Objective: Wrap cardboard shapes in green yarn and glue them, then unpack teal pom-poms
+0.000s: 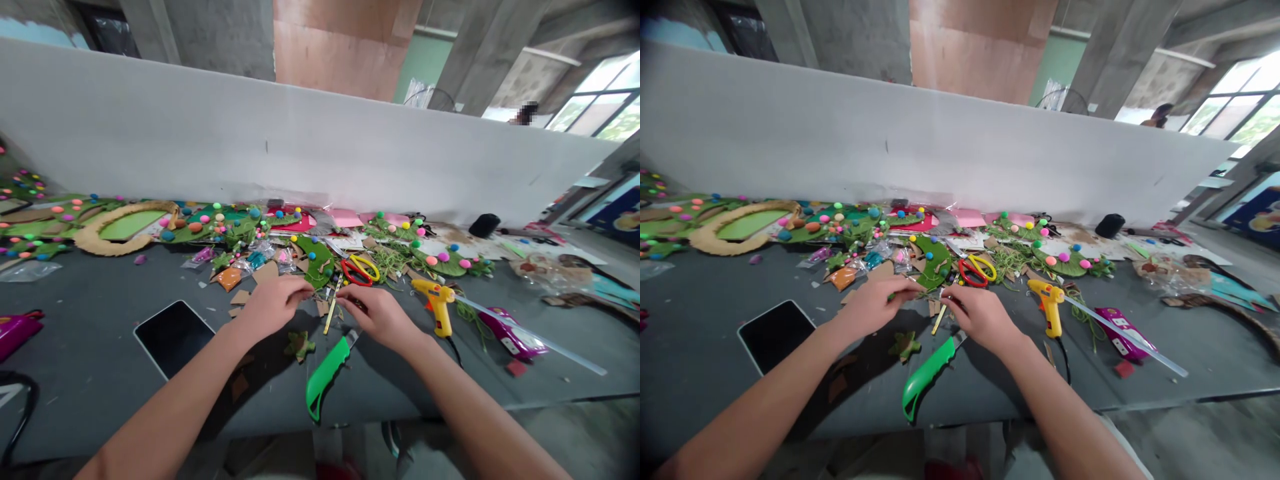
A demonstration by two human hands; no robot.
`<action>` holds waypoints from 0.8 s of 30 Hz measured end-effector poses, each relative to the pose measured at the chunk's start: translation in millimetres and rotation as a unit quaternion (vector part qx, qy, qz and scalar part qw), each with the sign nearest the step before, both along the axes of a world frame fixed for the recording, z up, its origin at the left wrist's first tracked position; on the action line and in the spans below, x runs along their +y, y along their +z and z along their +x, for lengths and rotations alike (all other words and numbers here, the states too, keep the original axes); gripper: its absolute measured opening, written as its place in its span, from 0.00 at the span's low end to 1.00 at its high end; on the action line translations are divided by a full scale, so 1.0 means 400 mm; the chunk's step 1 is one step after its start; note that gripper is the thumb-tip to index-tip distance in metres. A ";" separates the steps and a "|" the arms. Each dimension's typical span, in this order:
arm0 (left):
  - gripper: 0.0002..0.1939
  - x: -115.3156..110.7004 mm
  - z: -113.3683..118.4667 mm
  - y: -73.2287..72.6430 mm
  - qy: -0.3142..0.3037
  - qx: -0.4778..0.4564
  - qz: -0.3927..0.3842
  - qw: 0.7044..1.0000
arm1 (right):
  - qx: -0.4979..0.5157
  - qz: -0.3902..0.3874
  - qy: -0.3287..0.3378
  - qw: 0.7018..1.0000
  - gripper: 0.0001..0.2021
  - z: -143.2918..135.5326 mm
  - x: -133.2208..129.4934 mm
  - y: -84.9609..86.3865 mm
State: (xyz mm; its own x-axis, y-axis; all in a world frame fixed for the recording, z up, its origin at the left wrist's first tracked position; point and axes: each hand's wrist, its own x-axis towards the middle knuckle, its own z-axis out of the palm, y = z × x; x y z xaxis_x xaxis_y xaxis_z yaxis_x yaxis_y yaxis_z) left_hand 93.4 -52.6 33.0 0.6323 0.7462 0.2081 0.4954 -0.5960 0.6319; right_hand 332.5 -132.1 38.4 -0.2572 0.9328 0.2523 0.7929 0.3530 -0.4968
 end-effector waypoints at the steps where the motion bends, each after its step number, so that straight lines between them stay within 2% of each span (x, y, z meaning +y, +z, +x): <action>1: 0.14 0.004 -0.005 0.004 0.017 0.008 0.007 1.000 | -0.004 -0.002 -0.009 1.000 0.12 0.008 0.003 0.001; 6: 0.14 0.016 -0.020 0.013 0.068 0.040 0.031 0.996 | -0.028 -0.009 -0.058 0.998 0.12 0.040 0.018 -0.003; 12: 0.16 0.038 -0.044 0.001 0.074 0.051 0.038 0.995 | -0.042 -0.015 -0.116 0.992 0.15 0.056 0.019 0.000; 17: 0.15 0.049 -0.066 0.011 0.085 0.065 0.044 0.993 | -0.047 -0.013 -0.155 0.987 0.16 0.063 0.022 -0.002; 20: 0.15 0.050 -0.079 0.025 0.067 0.074 0.044 0.994 | -0.059 -0.018 -0.170 0.984 0.17 0.065 0.024 -0.001; 24: 0.14 0.049 -0.096 0.041 -0.009 0.097 0.034 0.995 | -0.095 -0.037 -0.159 0.982 0.18 0.083 0.019 0.006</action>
